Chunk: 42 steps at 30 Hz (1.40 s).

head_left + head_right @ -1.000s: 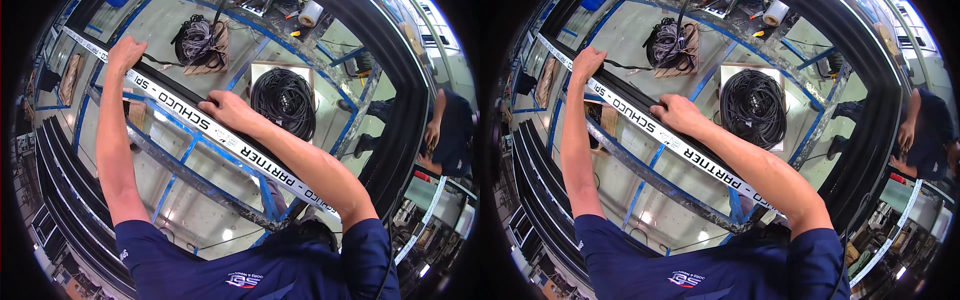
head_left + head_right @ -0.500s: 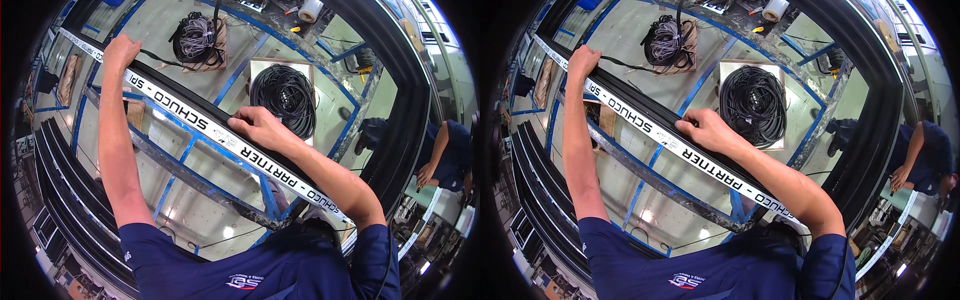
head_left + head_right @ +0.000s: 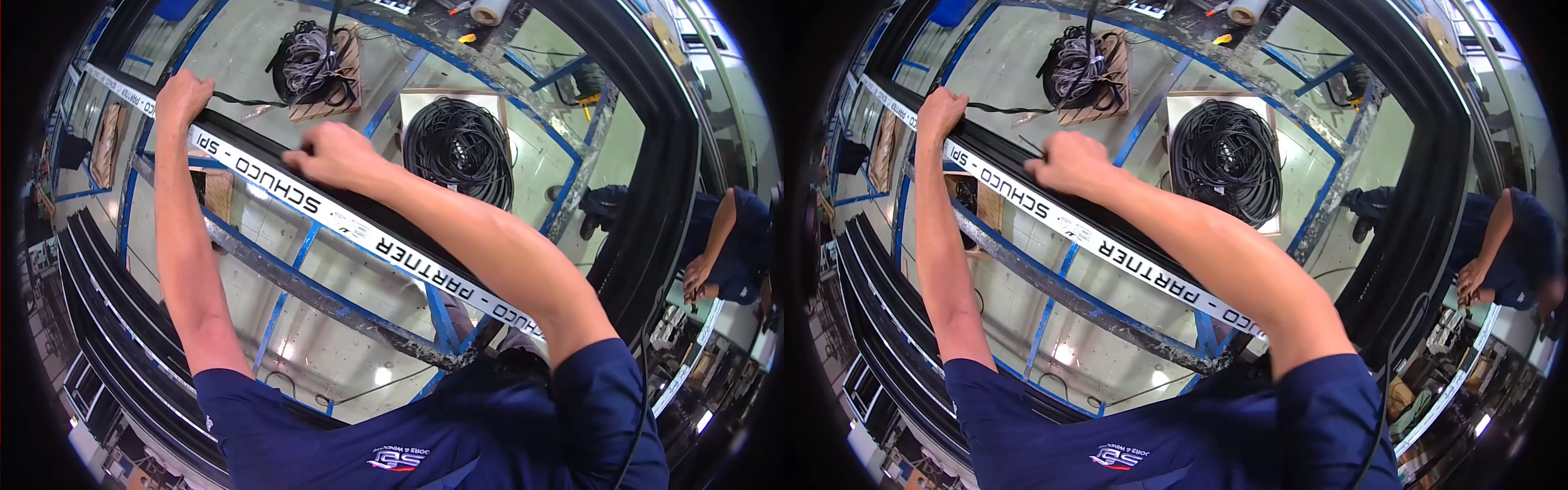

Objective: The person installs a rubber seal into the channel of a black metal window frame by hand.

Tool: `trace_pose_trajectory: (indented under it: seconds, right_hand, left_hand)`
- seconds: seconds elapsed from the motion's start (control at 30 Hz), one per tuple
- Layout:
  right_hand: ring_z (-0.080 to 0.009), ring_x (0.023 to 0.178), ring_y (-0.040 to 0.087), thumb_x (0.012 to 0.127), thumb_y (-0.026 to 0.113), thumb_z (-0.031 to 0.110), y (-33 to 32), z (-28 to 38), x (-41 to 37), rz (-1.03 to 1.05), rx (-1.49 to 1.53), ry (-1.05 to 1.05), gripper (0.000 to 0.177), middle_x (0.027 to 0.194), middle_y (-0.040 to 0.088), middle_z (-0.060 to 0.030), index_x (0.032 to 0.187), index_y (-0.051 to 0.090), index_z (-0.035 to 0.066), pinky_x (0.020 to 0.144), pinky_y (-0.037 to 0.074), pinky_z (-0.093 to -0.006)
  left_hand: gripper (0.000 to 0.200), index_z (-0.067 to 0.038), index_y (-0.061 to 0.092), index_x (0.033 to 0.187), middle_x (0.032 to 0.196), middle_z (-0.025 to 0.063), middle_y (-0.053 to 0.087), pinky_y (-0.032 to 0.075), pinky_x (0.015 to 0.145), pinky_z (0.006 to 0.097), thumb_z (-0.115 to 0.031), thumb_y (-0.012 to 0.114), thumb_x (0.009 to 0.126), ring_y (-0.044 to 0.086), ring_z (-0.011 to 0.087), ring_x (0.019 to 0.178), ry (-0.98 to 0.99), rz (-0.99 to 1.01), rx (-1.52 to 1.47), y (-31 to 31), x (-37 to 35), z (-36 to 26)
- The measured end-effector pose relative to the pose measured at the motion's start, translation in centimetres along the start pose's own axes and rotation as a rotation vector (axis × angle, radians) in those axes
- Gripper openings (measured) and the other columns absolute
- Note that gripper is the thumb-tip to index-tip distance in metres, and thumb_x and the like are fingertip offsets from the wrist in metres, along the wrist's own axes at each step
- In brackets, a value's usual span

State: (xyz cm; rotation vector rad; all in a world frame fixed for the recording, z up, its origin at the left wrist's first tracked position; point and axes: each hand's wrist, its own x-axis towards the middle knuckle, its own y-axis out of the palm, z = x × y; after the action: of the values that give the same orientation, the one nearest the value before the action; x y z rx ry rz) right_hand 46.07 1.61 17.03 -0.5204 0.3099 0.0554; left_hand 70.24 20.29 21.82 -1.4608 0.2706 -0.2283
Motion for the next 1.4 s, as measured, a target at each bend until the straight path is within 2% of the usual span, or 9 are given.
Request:
trace_pose_trajectory:
  seconds: [0.17, 0.43, 0.6, 0.9, 1.0, 1.2, 1.3, 1.37, 1.4]
  right_hand:
    - [-0.0373, 0.108, 0.068, 0.087, 0.072, 0.052, -0.7, -0.2, -0.3, 0.050, 0.065, 0.103, 0.052, 0.111, 0.073, -0.0193, 0.108, 0.075, 0.004, 0.094, 0.052, -0.0454]
    - [-0.0254, 0.081, 0.066, 0.098, 0.068, 0.034, -7.9, -9.2, -20.2, 0.148, 0.074, 0.150, 0.035, 0.087, 0.069, -0.0180, 0.104, 0.067, -0.001, 0.076, 0.051, -0.0395]
    - [-0.0225, 0.074, 0.063, 0.095, 0.071, 0.029, -7.7, -8.6, -19.2, 0.130, 0.023, 0.157, 0.030, 0.080, 0.068, -0.0159, 0.098, 0.067, -0.001, 0.069, 0.049, -0.0397]
    - [-0.0383, 0.086, 0.070, 0.093, 0.069, 0.045, -3.5, -5.0, -10.2, 0.022, 0.083, 0.004, 0.046, 0.089, 0.072, -0.0219, 0.100, 0.072, 0.000, 0.078, 0.053, -0.0464]
    - [-0.0417, 0.097, 0.069, 0.092, 0.066, 0.055, -4.8, -6.1, -13.6, 0.052, 0.011, 0.064, 0.055, 0.097, 0.072, -0.0234, 0.105, 0.072, 0.002, 0.085, 0.053, -0.0494]
    - [-0.0425, 0.094, 0.067, 0.093, 0.070, 0.036, -12.6, -9.2, -27.5, 0.201, -0.145, 0.232, 0.035, 0.093, 0.071, -0.0214, 0.107, 0.070, 0.004, 0.083, 0.051, -0.0489]
    - [-0.0356, 0.087, 0.068, 0.093, 0.071, 0.022, -15.9, -11.5, -35.4, -0.151, -0.103, 0.190, 0.023, 0.091, 0.070, -0.0183, 0.103, 0.069, 0.002, 0.078, 0.053, -0.0429]
    - [-0.0287, 0.080, 0.067, 0.090, 0.072, 0.013, -18.5, -12.1, -41.0, -0.451, 0.039, 0.206, 0.018, 0.090, 0.069, -0.0152, 0.102, 0.068, -0.001, 0.075, 0.054, -0.0366]
    - [-0.0290, 0.090, 0.068, 0.089, 0.073, 0.014, -19.4, -13.0, -43.8, -0.604, -0.061, 0.209, 0.019, 0.093, 0.069, -0.0126, 0.101, 0.069, 0.000, 0.083, 0.053, -0.0385]
  left_hand:
    - [0.047, 0.004, 0.074, 0.093, 0.102, 0.0309, 0.070, 0.053, 0.090, 0.0503, -0.039, 0.058, 0.083, 0.068, 0.0459, 0.102, 0.012, 0.053, -0.059, 0.1, 0.6, 0.8]
    - [0.046, 0.004, 0.075, 0.088, 0.097, 0.0296, 0.071, 0.053, 0.088, 0.0490, -0.039, 0.057, 0.082, 0.069, 0.0452, 0.098, 0.036, 0.055, -0.044, 0.3, 0.8, 1.1]
    - [0.045, 0.003, 0.075, 0.083, 0.090, 0.0278, 0.072, 0.053, 0.086, 0.0477, -0.038, 0.057, 0.082, 0.070, 0.0449, 0.093, 0.041, 0.068, -0.051, 0.5, 0.8, 1.0]
    - [0.047, 0.003, 0.074, 0.082, 0.087, 0.0292, 0.070, 0.053, 0.083, 0.0475, -0.041, 0.058, 0.083, 0.070, 0.0451, 0.090, 0.056, 0.078, -0.078, 0.9, 1.5, 2.2]
    - [0.049, 0.004, 0.073, 0.082, 0.084, 0.0307, 0.068, 0.053, 0.080, 0.0481, -0.043, 0.059, 0.083, 0.069, 0.0460, 0.090, 0.159, -0.055, -0.041, 2.4, 2.6, 3.7]
    - [0.057, 0.004, 0.072, 0.081, 0.067, 0.0243, 0.062, 0.048, 0.067, 0.0436, -0.053, 0.065, 0.082, 0.065, 0.0329, 0.065, 0.206, 0.184, -0.111, 1.3, 2.6, 3.2]
    - [0.050, 0.001, 0.078, 0.089, 0.076, 0.0185, 0.072, 0.051, 0.071, 0.0430, -0.049, 0.074, 0.084, 0.069, 0.0240, 0.071, 0.339, 0.322, -0.196, 2.1, 2.8, 4.6]
    - [0.037, 0.001, 0.079, 0.102, 0.105, 0.0158, 0.076, 0.045, 0.108, 0.0421, -0.029, 0.081, 0.081, 0.064, 0.0301, 0.122, 0.433, 0.589, -0.286, 1.3, 2.0, 3.8]
    - [0.036, 0.002, 0.078, 0.104, 0.101, 0.0143, 0.076, 0.048, 0.102, 0.0397, -0.024, 0.081, 0.080, 0.066, 0.0268, 0.113, 0.421, 0.672, -0.300, -0.8, -0.3, 0.9]
